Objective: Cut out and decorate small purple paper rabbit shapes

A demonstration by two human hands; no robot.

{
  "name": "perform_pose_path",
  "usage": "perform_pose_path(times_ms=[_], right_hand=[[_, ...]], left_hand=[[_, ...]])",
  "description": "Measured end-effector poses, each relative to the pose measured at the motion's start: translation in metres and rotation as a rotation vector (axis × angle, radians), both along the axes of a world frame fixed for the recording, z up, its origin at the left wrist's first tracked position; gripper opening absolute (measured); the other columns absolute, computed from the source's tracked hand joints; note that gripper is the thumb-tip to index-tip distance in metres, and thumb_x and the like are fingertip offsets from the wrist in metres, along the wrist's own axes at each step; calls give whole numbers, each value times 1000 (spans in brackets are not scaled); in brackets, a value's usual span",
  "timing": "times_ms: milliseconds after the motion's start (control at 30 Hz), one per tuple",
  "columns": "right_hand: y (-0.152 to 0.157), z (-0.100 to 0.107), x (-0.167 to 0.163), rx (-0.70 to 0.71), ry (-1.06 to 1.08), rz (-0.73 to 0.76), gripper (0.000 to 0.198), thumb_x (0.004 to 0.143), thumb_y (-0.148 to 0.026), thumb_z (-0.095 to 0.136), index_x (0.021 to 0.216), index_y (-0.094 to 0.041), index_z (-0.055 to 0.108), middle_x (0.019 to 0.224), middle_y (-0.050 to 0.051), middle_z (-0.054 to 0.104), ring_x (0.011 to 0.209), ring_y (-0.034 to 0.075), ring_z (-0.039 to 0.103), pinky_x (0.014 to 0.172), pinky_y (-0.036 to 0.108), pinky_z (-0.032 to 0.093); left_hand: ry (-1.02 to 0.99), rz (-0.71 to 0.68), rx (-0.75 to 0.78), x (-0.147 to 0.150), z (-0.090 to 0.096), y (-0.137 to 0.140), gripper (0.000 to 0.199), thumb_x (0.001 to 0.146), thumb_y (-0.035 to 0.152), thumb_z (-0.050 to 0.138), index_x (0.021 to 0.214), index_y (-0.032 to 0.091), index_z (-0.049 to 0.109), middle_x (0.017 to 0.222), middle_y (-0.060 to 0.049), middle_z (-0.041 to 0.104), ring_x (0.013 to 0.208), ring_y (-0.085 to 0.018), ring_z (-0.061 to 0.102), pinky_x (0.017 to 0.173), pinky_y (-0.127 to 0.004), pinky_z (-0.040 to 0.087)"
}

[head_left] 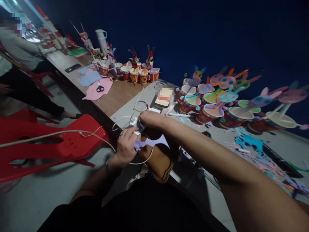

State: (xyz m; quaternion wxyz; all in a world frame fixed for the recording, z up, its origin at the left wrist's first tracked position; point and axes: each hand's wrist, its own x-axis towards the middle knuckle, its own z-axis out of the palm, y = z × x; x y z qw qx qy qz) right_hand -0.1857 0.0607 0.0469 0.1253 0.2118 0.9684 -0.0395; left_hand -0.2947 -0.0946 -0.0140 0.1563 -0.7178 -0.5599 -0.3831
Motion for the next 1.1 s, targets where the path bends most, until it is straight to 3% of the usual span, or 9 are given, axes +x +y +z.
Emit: perform_pose_path(times_ms=[167, 300, 367, 433, 500, 833, 967, 1100], right_hand=[[3, -4, 7, -18, 31, 22, 25, 90, -19, 54, 103, -10, 73, 99, 17, 74, 91, 23, 70, 73, 26, 46], [0, -5, 12, 12, 62, 5, 28, 92, -11, 46, 106, -9, 71, 103, 18, 72, 92, 22, 69, 73, 27, 44], [-2, -5, 14, 30, 74, 13, 27, 92, -11, 46, 106, -8, 70, 104, 18, 71, 92, 23, 69, 73, 28, 44], [-3, -5, 15, 39, 84, 28, 26, 93, -11, 47, 105, -8, 70, 103, 18, 71, 92, 23, 69, 73, 28, 43], [-2, -3, 15, 32, 88, 43, 25, 93, -11, 48, 105, -9, 70, 102, 18, 71, 92, 22, 68, 74, 28, 43], [-10, 28, 29, 25, 157, -80, 23, 94, -15, 48, 104, -9, 68, 98, 17, 71, 89, 23, 66, 73, 30, 42], [-22, 19, 54, -15, 356, -206, 18, 88, -18, 57, 102, -12, 66, 97, 14, 70, 86, 22, 64, 73, 30, 43], [-33, -5, 78, -210, 720, -444, 15, 82, -20, 63, 96, -13, 63, 83, 6, 68, 74, 17, 61, 68, 27, 43]], left_hand=[[-47, 184, -49, -15, 24, 16, 9, 88, 24, 55, 81, 19, 56, 132, -13, 59, 115, -24, 59, 89, -36, 47], [-33, 375, -131, -26, 46, 33, 35, 76, 48, 69, 89, 18, 57, 130, -16, 59, 124, -35, 50, 101, -50, 38], [6, 375, -259, -27, 47, 42, 36, 76, 48, 70, 94, 19, 57, 107, -13, 67, 111, -32, 57, 95, -47, 41], [17, 360, -379, -26, 44, 49, 30, 77, 43, 70, 91, 19, 56, 86, -8, 66, 90, -27, 62, 82, -39, 45], [4, 337, -450, -24, 40, 55, 26, 78, 38, 69, 89, 20, 55, 77, -6, 63, 77, -23, 61, 71, -34, 44], [1, 264, -433, -17, 32, 54, 16, 81, 28, 64, 89, 20, 52, 76, -5, 60, 77, -23, 60, 71, -33, 44], [0, 255, -412, -19, 28, 54, 22, 79, 33, 68, 88, 20, 53, 79, -6, 61, 81, -24, 60, 74, -34, 45], [-37, 251, -371, -22, 26, 56, 24, 76, 33, 71, 85, 19, 53, 78, -6, 60, 82, -23, 59, 77, -35, 46]])
